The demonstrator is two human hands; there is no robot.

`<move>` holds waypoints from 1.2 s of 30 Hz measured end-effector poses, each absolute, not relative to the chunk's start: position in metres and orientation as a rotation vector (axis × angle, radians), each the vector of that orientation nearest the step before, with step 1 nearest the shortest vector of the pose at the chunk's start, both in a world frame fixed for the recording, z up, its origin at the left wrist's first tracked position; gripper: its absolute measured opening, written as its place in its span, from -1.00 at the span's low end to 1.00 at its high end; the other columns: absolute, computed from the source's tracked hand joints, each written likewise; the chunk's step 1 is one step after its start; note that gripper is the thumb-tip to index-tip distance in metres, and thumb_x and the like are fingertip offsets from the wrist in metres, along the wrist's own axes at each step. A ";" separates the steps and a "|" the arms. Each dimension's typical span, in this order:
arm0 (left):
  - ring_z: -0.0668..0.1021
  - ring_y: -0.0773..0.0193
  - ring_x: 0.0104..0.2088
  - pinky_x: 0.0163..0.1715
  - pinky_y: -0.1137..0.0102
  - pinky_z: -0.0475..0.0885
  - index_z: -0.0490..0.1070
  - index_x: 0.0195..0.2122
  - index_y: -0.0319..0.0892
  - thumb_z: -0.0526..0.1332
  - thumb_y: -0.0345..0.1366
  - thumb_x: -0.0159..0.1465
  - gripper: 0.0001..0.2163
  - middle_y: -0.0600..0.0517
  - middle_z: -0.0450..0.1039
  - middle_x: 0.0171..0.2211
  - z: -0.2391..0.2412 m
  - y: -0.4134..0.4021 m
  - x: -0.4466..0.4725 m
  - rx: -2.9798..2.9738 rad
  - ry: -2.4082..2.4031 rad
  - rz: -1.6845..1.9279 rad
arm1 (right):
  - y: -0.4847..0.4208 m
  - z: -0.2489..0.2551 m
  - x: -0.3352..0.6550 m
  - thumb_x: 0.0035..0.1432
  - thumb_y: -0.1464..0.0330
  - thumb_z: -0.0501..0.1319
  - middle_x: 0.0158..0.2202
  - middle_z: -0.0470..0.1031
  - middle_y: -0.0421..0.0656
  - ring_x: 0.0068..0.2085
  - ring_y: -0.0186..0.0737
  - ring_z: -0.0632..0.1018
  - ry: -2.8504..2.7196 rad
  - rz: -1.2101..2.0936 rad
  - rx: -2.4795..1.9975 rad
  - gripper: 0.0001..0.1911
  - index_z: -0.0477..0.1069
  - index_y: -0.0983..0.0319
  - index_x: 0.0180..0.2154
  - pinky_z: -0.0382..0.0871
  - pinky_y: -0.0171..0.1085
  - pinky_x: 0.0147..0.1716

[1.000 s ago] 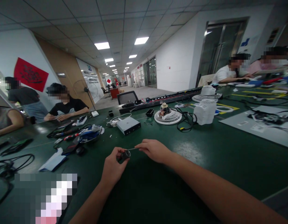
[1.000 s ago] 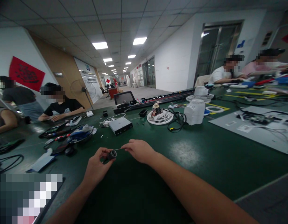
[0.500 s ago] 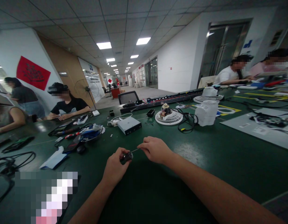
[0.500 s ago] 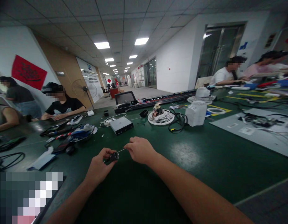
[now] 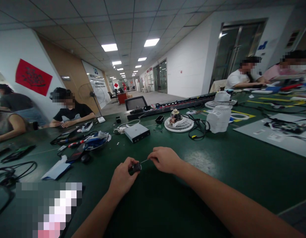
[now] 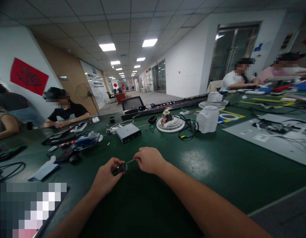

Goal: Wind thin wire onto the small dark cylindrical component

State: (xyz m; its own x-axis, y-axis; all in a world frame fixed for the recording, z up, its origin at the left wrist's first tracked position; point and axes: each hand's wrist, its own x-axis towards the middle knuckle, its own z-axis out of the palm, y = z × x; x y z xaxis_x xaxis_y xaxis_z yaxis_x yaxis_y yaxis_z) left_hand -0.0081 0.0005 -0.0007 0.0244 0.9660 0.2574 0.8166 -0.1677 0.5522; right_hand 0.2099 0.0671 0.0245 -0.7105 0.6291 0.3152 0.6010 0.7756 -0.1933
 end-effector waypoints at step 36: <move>0.61 0.16 -0.29 -0.24 0.30 0.45 0.43 -0.20 -0.10 0.28 -0.27 0.11 -0.78 0.03 0.58 -0.31 0.003 0.001 -0.011 2.025 1.875 0.860 | 0.067 0.017 0.202 0.00 0.10 0.34 -0.35 0.57 -0.15 -0.34 -0.15 0.56 -2.631 0.503 -1.284 -0.70 0.51 0.18 -0.33 0.28 -0.30 -0.46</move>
